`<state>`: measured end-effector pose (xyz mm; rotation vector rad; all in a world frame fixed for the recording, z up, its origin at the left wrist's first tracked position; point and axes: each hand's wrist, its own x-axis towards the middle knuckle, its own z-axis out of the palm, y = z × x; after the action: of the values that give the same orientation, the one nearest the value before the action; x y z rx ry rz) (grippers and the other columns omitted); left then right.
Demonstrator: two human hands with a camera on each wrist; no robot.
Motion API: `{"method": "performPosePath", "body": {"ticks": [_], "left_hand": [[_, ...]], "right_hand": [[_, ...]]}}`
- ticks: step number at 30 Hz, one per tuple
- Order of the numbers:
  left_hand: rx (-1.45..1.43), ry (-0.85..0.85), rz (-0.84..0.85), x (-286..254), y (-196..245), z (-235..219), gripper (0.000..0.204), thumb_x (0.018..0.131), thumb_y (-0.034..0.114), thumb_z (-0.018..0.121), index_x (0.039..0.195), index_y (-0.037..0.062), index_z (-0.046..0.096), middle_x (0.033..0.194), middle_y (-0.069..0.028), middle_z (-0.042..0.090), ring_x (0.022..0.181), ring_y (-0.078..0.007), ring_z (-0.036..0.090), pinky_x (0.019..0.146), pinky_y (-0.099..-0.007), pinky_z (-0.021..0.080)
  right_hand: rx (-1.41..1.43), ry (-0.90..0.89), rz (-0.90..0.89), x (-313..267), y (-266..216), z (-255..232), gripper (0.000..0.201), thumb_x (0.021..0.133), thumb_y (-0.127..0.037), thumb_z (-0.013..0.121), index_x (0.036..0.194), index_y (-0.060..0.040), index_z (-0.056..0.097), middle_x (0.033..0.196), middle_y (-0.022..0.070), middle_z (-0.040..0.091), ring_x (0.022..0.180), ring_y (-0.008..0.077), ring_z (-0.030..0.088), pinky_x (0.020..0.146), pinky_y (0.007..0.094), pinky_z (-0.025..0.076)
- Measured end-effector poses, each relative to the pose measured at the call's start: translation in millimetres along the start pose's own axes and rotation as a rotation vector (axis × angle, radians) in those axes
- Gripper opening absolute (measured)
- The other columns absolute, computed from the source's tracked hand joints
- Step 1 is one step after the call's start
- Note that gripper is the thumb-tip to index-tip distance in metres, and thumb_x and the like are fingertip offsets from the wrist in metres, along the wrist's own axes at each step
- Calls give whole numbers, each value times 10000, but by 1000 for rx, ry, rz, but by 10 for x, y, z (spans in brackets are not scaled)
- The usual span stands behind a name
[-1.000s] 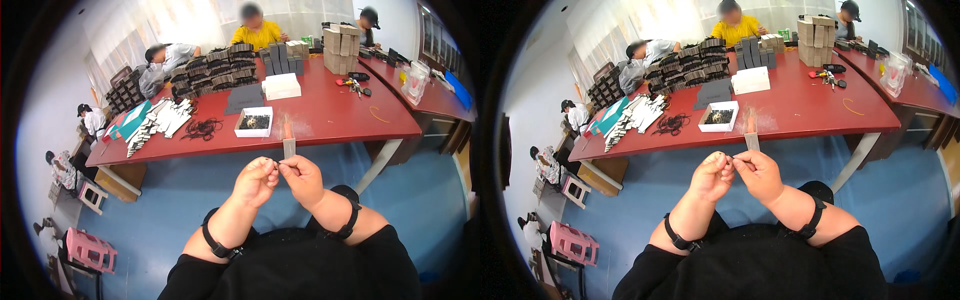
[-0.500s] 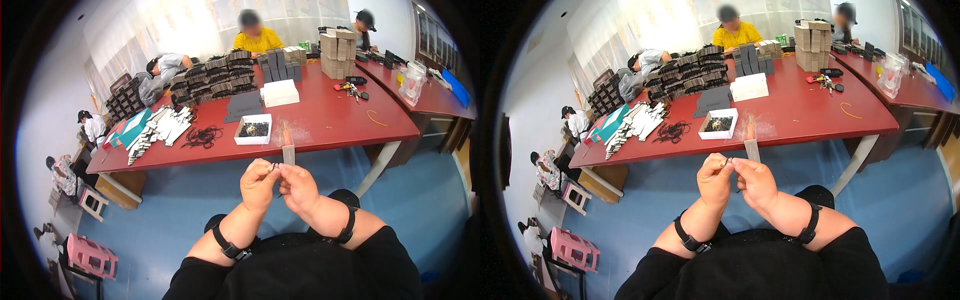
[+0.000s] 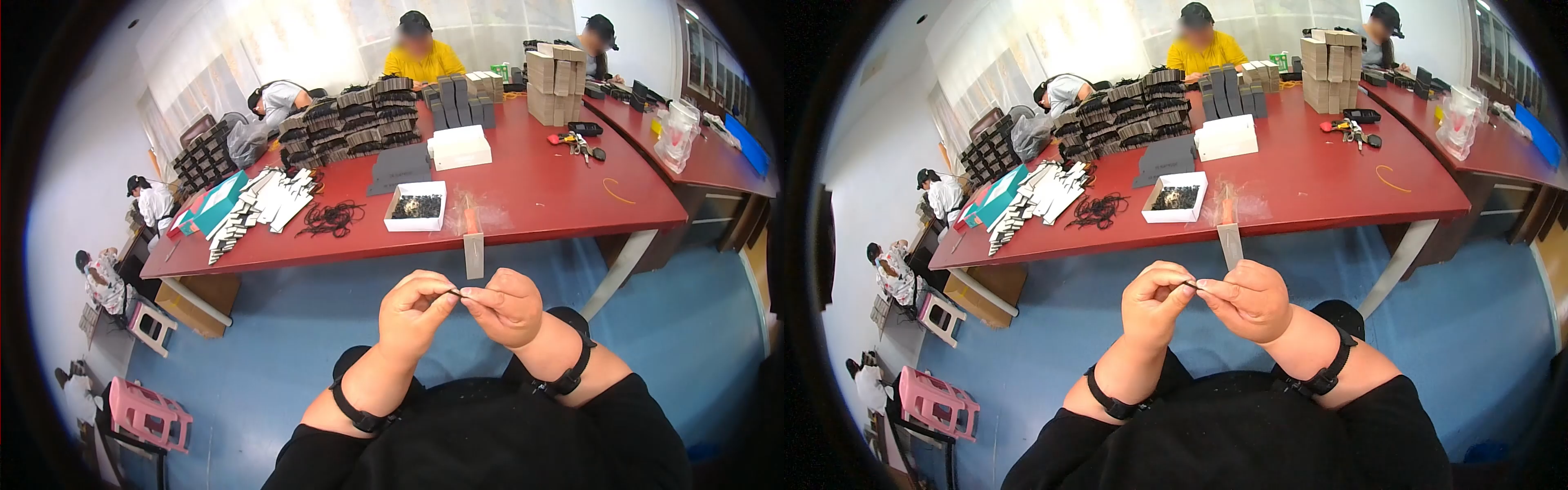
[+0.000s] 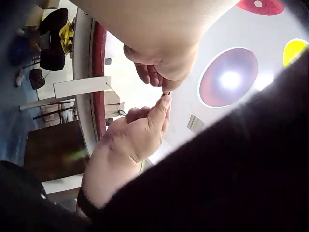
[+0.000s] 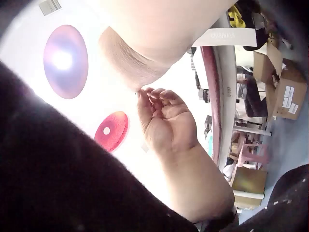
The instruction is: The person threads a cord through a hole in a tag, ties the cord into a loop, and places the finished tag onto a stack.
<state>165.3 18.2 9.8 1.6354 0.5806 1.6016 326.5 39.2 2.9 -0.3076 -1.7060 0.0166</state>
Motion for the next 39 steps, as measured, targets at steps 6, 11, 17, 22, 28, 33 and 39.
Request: {"method": "performPosePath", "body": {"ticks": [6,11,17,22,28,33,39], "left_hand": [[308,17,314,-21,25,-47,192,699,-74,682,867,1,630,841,-129,624,765,-202,597,648,-278,486],[326,-350,297,107,145,-146,221,666,-61,701,861,23,640,826,-90,635,715,-205,604,611,-275,488],[450,-416,216,133,173,-140,131,728,-48,642,832,21,599,792,-79,597,722,-198,578,629,-268,461],[379,-101,73,49,-100,-5,59,841,9,572,862,7,517,845,-40,498,722,-104,477,650,-217,409],[-294,94,-525,26,-141,10,85,838,-8,570,895,34,522,902,-31,507,731,-91,485,655,-232,418],[-294,248,-378,42,-108,24,191,768,-37,635,889,60,523,914,-25,501,740,-106,491,667,-234,424],[609,86,129,6,62,9,200,665,33,749,804,63,608,858,-23,448,700,-93,423,612,-218,371]], "right_hand": [[289,-131,297,90,-71,-89,133,684,-31,733,803,-44,676,609,29,524,521,149,477,465,259,355],[513,-484,538,298,-9,-326,88,715,-96,732,766,-38,689,600,18,516,540,109,470,498,249,358],[534,-739,635,321,16,-351,104,734,-125,720,789,-41,694,572,7,481,536,104,457,504,247,356],[102,-246,488,83,-69,-79,106,744,-87,693,837,-36,679,625,37,514,553,126,480,514,255,379],[379,-73,831,-36,-30,72,121,809,-126,643,862,-17,649,641,-13,524,551,89,465,505,233,373],[872,14,1238,-77,22,54,140,842,-160,624,888,-28,632,651,-76,482,537,15,380,472,180,294],[976,5,1275,-85,18,61,111,831,-161,630,853,-52,629,646,-72,478,519,9,325,459,178,243]]}}
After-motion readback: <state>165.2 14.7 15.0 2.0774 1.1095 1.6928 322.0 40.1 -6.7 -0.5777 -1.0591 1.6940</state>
